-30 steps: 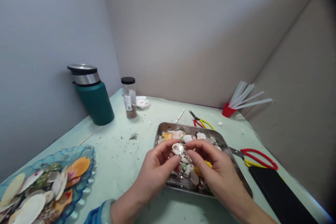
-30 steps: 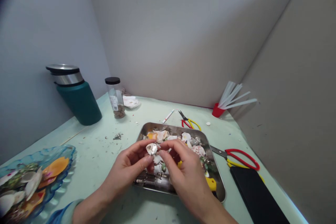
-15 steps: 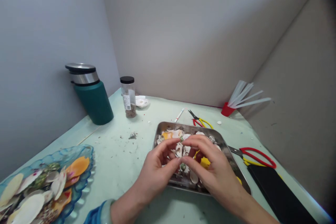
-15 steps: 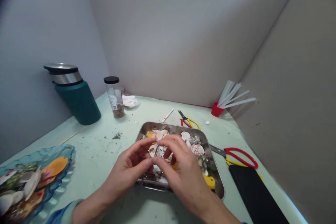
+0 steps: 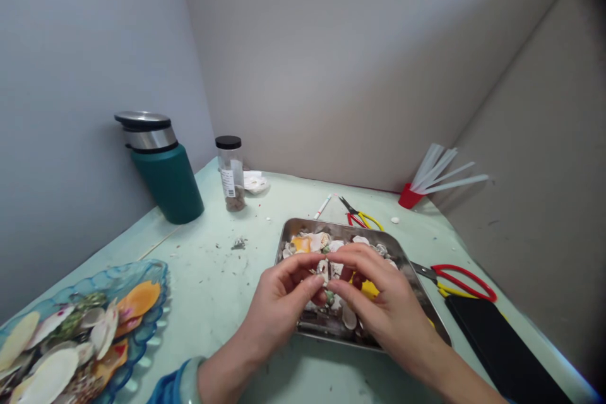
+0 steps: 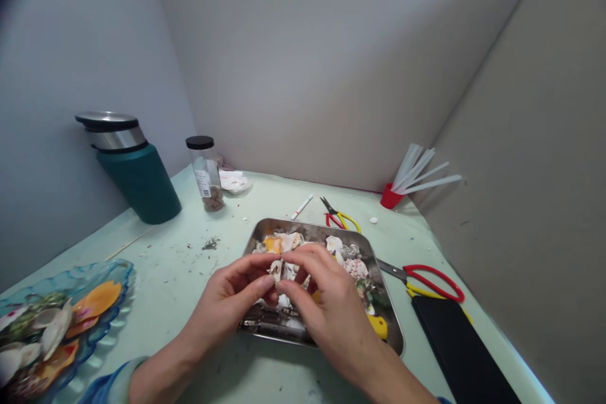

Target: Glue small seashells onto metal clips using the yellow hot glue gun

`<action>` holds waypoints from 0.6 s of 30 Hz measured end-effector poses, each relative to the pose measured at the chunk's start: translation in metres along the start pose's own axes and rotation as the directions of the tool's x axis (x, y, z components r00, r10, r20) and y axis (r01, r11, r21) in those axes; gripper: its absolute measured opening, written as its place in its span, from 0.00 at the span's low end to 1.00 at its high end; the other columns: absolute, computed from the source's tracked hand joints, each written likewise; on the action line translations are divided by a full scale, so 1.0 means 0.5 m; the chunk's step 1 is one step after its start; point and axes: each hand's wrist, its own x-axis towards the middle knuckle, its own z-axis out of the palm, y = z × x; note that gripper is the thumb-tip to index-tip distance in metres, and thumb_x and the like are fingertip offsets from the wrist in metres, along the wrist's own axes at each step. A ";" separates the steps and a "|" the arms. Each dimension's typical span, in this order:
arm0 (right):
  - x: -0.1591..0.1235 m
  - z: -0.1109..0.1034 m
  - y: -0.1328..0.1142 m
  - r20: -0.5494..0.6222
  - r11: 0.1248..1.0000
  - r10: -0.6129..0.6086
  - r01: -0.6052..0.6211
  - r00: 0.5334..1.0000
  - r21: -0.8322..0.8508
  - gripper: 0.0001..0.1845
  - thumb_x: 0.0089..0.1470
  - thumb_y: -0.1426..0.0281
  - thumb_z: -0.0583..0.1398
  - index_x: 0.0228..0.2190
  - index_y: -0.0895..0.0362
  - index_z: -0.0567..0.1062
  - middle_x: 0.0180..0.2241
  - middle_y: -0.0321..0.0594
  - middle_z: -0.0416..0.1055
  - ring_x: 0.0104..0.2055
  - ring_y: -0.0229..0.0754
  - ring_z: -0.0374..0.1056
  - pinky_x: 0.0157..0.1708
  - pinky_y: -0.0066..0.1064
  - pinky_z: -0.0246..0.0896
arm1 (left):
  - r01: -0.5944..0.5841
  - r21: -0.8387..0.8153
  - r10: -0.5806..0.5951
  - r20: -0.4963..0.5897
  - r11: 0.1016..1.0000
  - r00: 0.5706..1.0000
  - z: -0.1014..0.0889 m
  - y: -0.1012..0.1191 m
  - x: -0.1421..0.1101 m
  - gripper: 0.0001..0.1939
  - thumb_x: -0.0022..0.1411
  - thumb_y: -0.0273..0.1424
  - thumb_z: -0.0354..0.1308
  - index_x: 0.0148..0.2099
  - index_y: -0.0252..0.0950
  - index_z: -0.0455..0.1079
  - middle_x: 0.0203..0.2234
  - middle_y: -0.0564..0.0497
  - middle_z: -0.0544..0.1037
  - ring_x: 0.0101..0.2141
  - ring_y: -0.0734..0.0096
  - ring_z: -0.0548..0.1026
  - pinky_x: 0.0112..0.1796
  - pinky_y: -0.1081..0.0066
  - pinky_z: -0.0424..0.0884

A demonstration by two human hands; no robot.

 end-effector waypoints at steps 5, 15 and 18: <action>-0.001 0.003 0.004 -0.014 0.999 -0.032 0.032 0.999 -0.001 0.14 0.55 0.76 0.59 0.43 0.52 0.72 0.42 0.39 0.66 0.34 0.37 0.66 0.37 0.31 0.62 | 0.029 -0.028 -0.029 -0.032 0.999 0.999 0.003 0.005 0.001 0.14 0.52 0.31 0.64 0.42 0.30 0.73 0.21 0.54 0.75 0.23 0.76 0.73 0.29 0.75 0.71; -0.003 0.003 0.004 -0.024 0.997 -0.079 0.078 0.997 -0.029 0.14 0.55 0.77 0.58 0.43 0.53 0.73 0.41 0.40 0.66 0.32 0.37 0.66 0.36 0.31 0.63 | 0.043 -0.064 -0.045 -0.033 0.997 0.998 0.002 0.006 0.000 0.15 0.51 0.31 0.65 0.41 0.30 0.74 0.20 0.54 0.76 0.23 0.77 0.73 0.29 0.76 0.71; -0.004 0.004 0.004 -0.022 0.996 -0.085 0.085 0.996 -0.035 0.14 0.55 0.77 0.58 0.43 0.54 0.72 0.41 0.40 0.66 0.33 0.37 0.66 0.36 0.31 0.63 | 0.040 -0.060 -0.042 -0.032 0.997 0.999 0.000 0.004 0.001 0.14 0.51 0.31 0.65 0.41 0.31 0.74 0.19 0.54 0.76 0.23 0.76 0.73 0.29 0.75 0.71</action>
